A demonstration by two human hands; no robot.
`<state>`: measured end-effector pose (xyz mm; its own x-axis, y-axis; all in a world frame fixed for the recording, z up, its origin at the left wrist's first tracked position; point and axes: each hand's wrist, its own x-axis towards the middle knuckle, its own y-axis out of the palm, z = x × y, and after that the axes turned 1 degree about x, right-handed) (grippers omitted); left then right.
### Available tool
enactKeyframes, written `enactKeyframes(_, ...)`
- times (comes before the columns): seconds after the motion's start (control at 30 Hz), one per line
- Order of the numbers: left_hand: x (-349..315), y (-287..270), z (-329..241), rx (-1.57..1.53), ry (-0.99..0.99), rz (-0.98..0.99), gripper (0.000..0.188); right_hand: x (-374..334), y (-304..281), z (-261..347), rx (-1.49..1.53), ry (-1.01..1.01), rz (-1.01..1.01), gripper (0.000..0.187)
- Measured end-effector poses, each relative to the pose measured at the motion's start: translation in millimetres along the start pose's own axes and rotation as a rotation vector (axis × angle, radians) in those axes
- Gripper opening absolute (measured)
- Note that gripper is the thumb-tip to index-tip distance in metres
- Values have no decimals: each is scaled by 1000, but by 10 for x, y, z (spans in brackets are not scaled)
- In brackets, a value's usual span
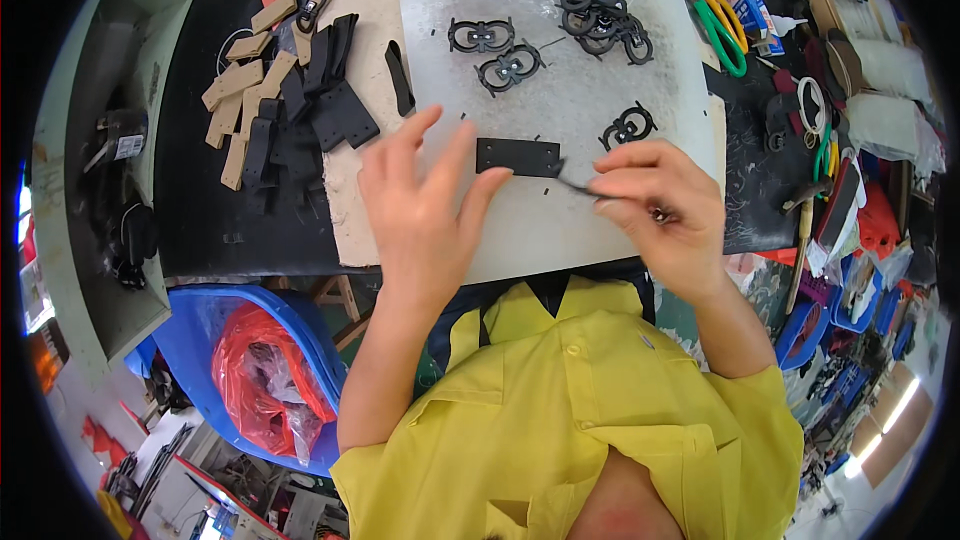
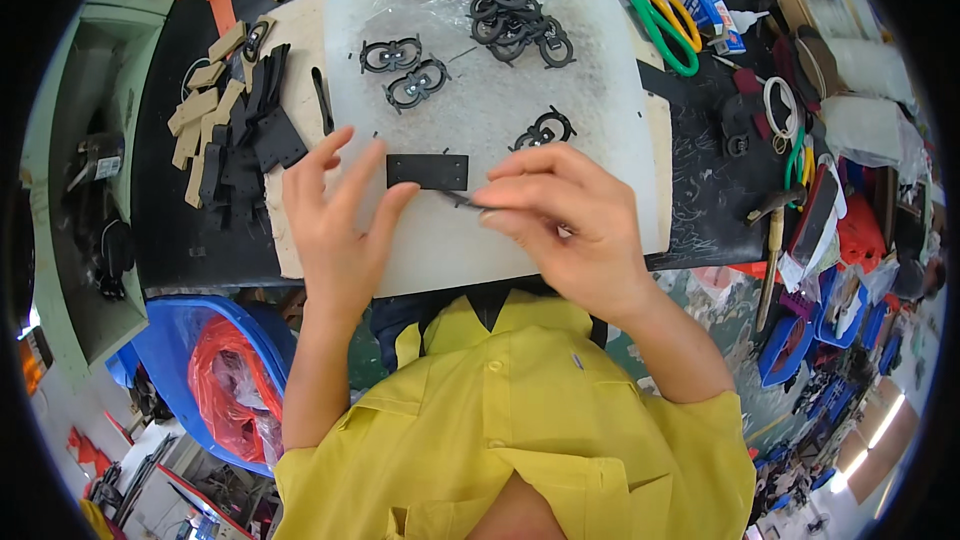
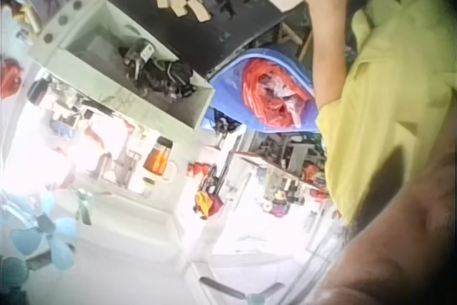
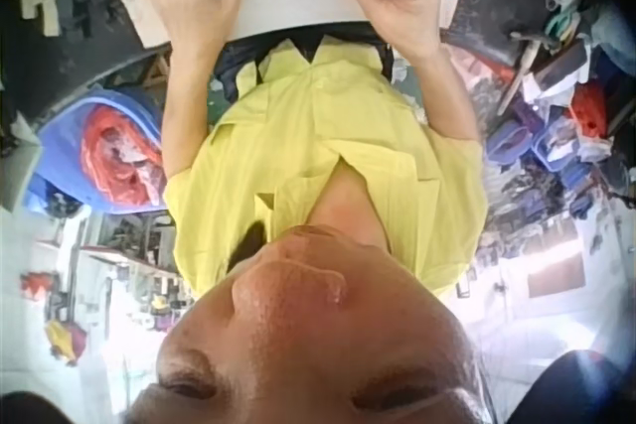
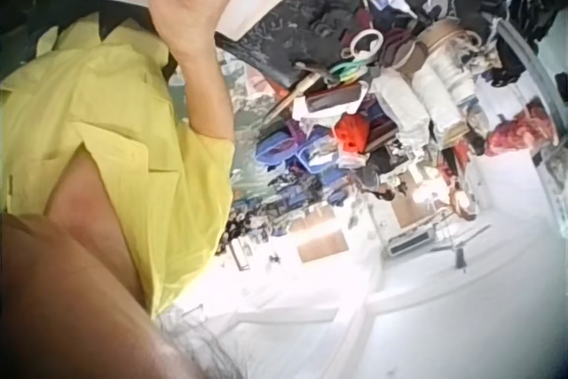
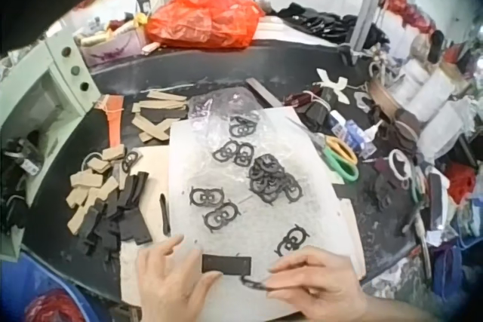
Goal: The person assembles small black plastic components by hand. They pick up a rectangular base and a circular ring, then use a red utility knife to trim the edges of the base before fitting the ring onto it. The process is repeated for multiple units, with finished assemblies placed on the work surface.
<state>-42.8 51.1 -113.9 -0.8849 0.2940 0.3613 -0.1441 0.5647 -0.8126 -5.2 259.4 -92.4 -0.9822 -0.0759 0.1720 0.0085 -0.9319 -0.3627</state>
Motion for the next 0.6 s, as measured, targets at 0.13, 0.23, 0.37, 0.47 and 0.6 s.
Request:
enactKeyframes(0.13,-5,30,-106,-159,-60,28,23,2,44,97,18,-78,186,30)
enactKeyframes(0.23,-150,-28,-248,-855,-514,90,18,0,70,126,12,-93,193,35)
enactKeyframes(0.37,-121,-158,-351,-1305,-782,121,17,-2,55,74,75,-81,186,25)
enactKeyframes(0.47,-186,-169,-329,-1295,-724,205,19,-8,-11,110,186,185,251,12)
enactKeyframes(0.6,-218,-189,-339,-1186,-577,247,19,-16,-50,105,431,519,269,8)
